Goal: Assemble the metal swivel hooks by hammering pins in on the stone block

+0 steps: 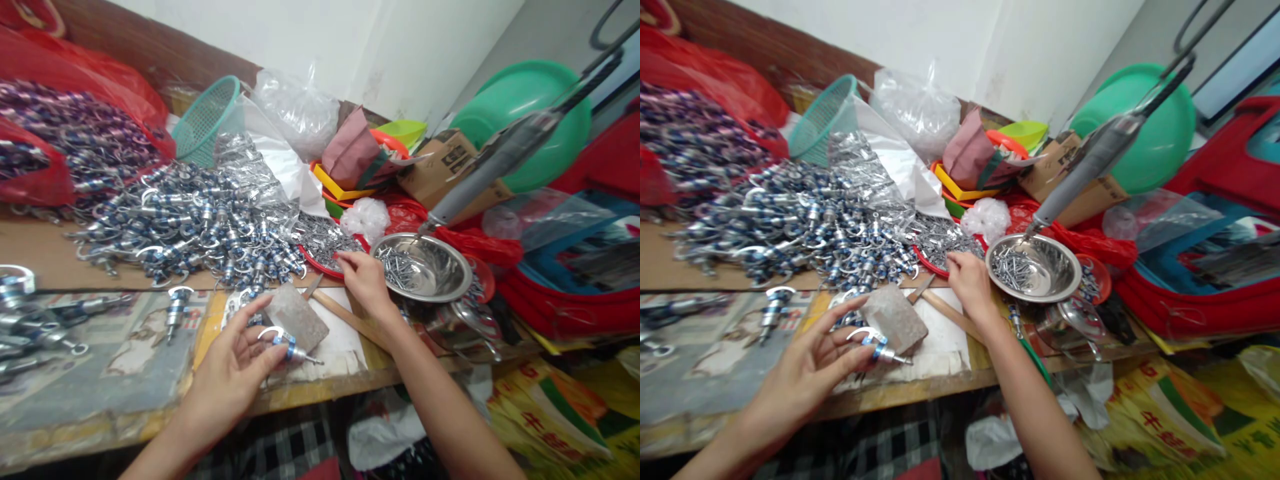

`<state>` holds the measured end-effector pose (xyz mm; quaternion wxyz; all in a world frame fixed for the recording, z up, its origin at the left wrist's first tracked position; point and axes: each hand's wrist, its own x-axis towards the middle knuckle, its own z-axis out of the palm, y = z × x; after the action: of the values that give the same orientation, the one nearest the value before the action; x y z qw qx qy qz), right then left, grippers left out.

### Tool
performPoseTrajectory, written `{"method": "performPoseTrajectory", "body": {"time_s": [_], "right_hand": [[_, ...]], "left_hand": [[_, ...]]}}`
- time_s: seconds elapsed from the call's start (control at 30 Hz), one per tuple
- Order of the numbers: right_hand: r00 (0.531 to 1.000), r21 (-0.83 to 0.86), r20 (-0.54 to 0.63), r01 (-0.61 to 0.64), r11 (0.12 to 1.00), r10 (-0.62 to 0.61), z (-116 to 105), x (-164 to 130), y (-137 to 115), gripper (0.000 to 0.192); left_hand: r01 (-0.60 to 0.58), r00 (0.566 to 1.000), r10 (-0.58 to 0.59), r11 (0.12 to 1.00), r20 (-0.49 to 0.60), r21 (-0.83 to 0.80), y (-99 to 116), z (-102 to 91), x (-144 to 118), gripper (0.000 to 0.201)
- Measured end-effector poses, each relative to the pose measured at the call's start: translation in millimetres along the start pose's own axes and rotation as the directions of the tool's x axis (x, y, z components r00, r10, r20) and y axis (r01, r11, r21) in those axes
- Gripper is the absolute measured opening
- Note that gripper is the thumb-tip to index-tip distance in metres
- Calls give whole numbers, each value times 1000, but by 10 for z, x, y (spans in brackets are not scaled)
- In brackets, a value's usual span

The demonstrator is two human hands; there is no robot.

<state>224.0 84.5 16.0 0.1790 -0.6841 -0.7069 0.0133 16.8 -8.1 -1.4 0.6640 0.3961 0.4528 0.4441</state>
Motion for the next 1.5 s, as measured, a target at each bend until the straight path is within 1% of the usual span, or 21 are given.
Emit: {"method": "performPoseTrajectory", "body": {"time_s": [0.07, 0.1, 0.17, 0.27, 0.4, 0.53, 0.63, 0.7, 0.77, 0.8, 0.83, 0.9, 0.97, 1.03, 1.1, 1.17, 1.23, 1.3, 1.4, 1.5], "right_hand": [[997, -102, 31, -60, 993, 64, 94, 302, 136, 23], [995, -127, 58, -74, 989, 81, 146, 417, 177, 21], [990, -178, 99, -85, 980, 104, 244, 567, 208, 20], [987, -200, 122, -76, 977, 101, 328, 642, 199, 25], [992, -128, 108, -50, 991, 64, 307, 619, 281, 25], [999, 50, 50, -21, 999, 19, 193, 481, 359, 20], [999, 214, 42, 16, 977, -26, 86, 235, 244, 20], [995, 401, 59, 51, 915, -81, 19, 8, 90, 18], [983, 603, 60, 105, 791, -176, -37, -230, -83, 12], [972, 665, 47, 141, 733, -230, -60, -338, -163, 9], [959, 687, 30, 186, 702, -284, -81, -433, -235, 7], [924, 635, 16, 286, 717, -383, -116, -565, -341, 8], [888, 560, 53, 352, 750, -456, -146, -620, -398, 10], [864, 521, 121, 364, 772, -489, -168, -618, -423, 12], [849, 520, 180, 346, 781, -496, -173, -595, -434, 14], [837, 536, 196, 345, 770, -511, -155, -581, -443, 13], [830, 546, 170, 370, 752, -532, -119, -586, -453, 14], [832, 558, 116, 398, 729, -543, -88, -604, -462, 18], [831, 561, 65, 428, 709, -553, -94, -631, -465, 20], [788, 519, 57, 502, 692, -613, -140, -651, -460, 25]], "left_hand": [[-8, 999, 7, 1000, 31, 11, 0, -13, 16, 71], [-10, 999, 9, 1000, 44, 17, 0, -22, 24, 68], [-4, 997, 2, 1000, 74, 27, 1, -43, 39, 64], [13, 993, -18, 999, 121, 41, 12, -78, 63, 61], [43, 983, -57, 996, 177, 80, 55, -115, 95, 63], [84, 973, -94, 995, 209, 58, 96, -135, 124, 68], [99, 972, -105, 994, 210, 41, 89, -160, 148, 71], [103, 970, -107, 994, 220, 26, 65, -183, 167, 73], [106, 969, -103, 994, 226, -2, 39, -203, 186, 76], [107, 970, -101, 994, 223, -17, 28, -209, 195, 77], [105, 972, -96, 994, 215, -29, 20, -213, 202, 79], [98, 976, -88, 994, 197, -43, 13, -211, 212, 81], [93, 979, -82, 994, 187, -51, 16, -204, 216, 83], [89, 981, -79, 995, 179, -51, 24, -195, 213, 83], [85, 982, -75, 995, 172, -47, 30, -191, 206, 83], [84, 983, -75, 995, 171, -46, 32, -190, 198, 82], [89, 983, -80, 995, 168, -45, 29, -192, 193, 83], [97, 982, -89, 994, 166, -42, 23, -195, 195, 84], [99, 980, -91, 994, 175, -39, 11, -200, 203, 85], [94, 980, -85, 995, 183, -41, 3, -208, 212, 84]]}}
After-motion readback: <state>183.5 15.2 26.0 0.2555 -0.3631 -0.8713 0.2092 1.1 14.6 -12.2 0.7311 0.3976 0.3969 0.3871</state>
